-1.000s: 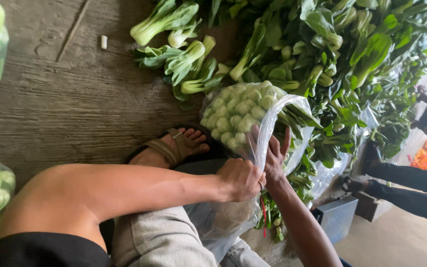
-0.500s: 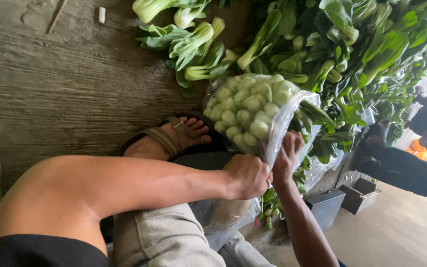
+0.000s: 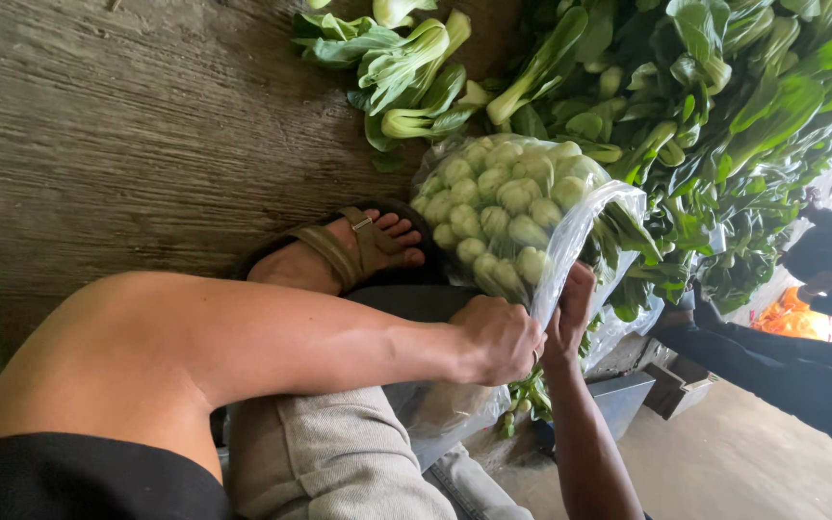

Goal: The person sits on the floor among large piles of bok choy and packs the vegetables one at a time into a plastic-lined basket, arranging the heads neatly. At the end they gather the filled basket and handle a bag of packed bok choy.

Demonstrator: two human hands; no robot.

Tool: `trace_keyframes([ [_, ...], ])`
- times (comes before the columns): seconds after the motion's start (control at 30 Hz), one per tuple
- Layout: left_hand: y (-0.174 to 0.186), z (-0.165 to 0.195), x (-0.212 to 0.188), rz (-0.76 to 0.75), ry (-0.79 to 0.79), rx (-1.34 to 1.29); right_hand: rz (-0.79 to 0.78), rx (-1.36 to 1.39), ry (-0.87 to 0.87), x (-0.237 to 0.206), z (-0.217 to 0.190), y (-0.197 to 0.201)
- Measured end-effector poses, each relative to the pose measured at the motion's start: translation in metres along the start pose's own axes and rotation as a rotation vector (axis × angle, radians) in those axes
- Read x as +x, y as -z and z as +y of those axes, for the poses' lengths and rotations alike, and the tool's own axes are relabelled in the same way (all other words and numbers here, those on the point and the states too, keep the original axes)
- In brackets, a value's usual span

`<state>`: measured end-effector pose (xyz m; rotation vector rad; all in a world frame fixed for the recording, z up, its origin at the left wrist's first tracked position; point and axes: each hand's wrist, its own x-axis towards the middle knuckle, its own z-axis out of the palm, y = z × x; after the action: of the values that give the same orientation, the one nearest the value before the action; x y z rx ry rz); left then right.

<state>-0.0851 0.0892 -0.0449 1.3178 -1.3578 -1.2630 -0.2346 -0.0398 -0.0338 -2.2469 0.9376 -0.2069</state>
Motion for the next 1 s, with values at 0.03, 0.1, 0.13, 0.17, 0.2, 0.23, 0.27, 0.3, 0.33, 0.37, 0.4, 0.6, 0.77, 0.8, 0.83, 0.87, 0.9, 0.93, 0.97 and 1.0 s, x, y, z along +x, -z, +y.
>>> trace_keyframes([
  [0.03,0.0,0.0,0.0,-0.011,-0.002,0.003,-0.039,-0.133,-0.006,0.002,0.002,0.005],
  [0.1,-0.001,0.0,0.0,0.038,-0.013,-0.016,-0.12,-0.365,-0.014,0.006,0.004,0.014],
  [0.13,-0.001,0.0,0.001,0.064,-0.019,-0.025,-0.166,-0.465,-0.015,0.01,0.004,0.017],
  [0.17,-0.001,0.001,0.001,0.056,-0.003,-0.019,-0.213,-0.567,-0.02,0.013,0.003,0.019],
  [0.2,0.0,0.002,0.0,0.044,0.01,-0.012,-0.246,-0.517,0.007,0.016,0.001,0.019],
  [0.23,0.0,0.002,0.001,0.037,0.022,0.0,-0.276,-0.467,0.039,0.019,-0.001,0.019],
  [0.27,0.001,0.003,0.001,0.013,0.032,-0.003,-0.313,-0.417,0.073,0.022,-0.005,0.017],
  [0.3,0.002,0.003,0.0,-0.01,0.048,-0.012,-0.308,-0.455,0.108,0.024,-0.009,0.015],
  [0.33,0.004,0.003,0.0,-0.033,0.066,-0.018,-0.301,-0.49,0.146,0.025,-0.014,0.012],
  [0.37,0.005,0.004,0.0,-0.015,0.06,-0.023,-0.29,-0.522,0.183,0.027,-0.019,0.009],
  [0.4,0.006,0.004,-0.001,-0.003,0.05,-0.027,-0.266,-0.489,0.118,0.029,-0.025,0.007],
  [0.6,0.008,0.004,-0.002,0.03,0.027,-0.009,-0.064,-0.664,0.343,0.022,-0.062,0.001],
  [0.77,0.007,0.004,-0.003,0.02,0.022,0.002,-0.043,-0.639,0.294,0.026,-0.064,0.004],
  [0.8,0.007,0.004,-0.003,-0.002,0.022,0.005,-0.147,-0.544,0.257,0.032,-0.061,0.008],
  [0.83,0.007,0.004,-0.003,-0.03,0.02,0.008,-0.248,-0.448,0.213,0.038,-0.057,0.013],
  [0.87,0.007,0.004,-0.003,-0.032,0.027,-0.009,-0.342,-0.353,0.166,0.044,-0.053,0.017],
  [0.9,0.007,0.005,-0.003,-0.031,0.029,-0.022,-0.322,-0.454,0.198,0.049,-0.049,0.02],
  [0.93,0.007,0.005,-0.003,-0.028,0.031,-0.037,-0.304,-0.557,0.231,0.052,-0.045,0.022],
  [0.97,0.006,0.005,-0.003,-0.008,0.03,-0.014,-0.291,-0.661,0.266,0.054,-0.041,0.023],
  [1.0,0.005,0.005,-0.003,0.014,0.031,0.011,-0.28,-0.7,0.302,0.055,-0.037,0.021],
])
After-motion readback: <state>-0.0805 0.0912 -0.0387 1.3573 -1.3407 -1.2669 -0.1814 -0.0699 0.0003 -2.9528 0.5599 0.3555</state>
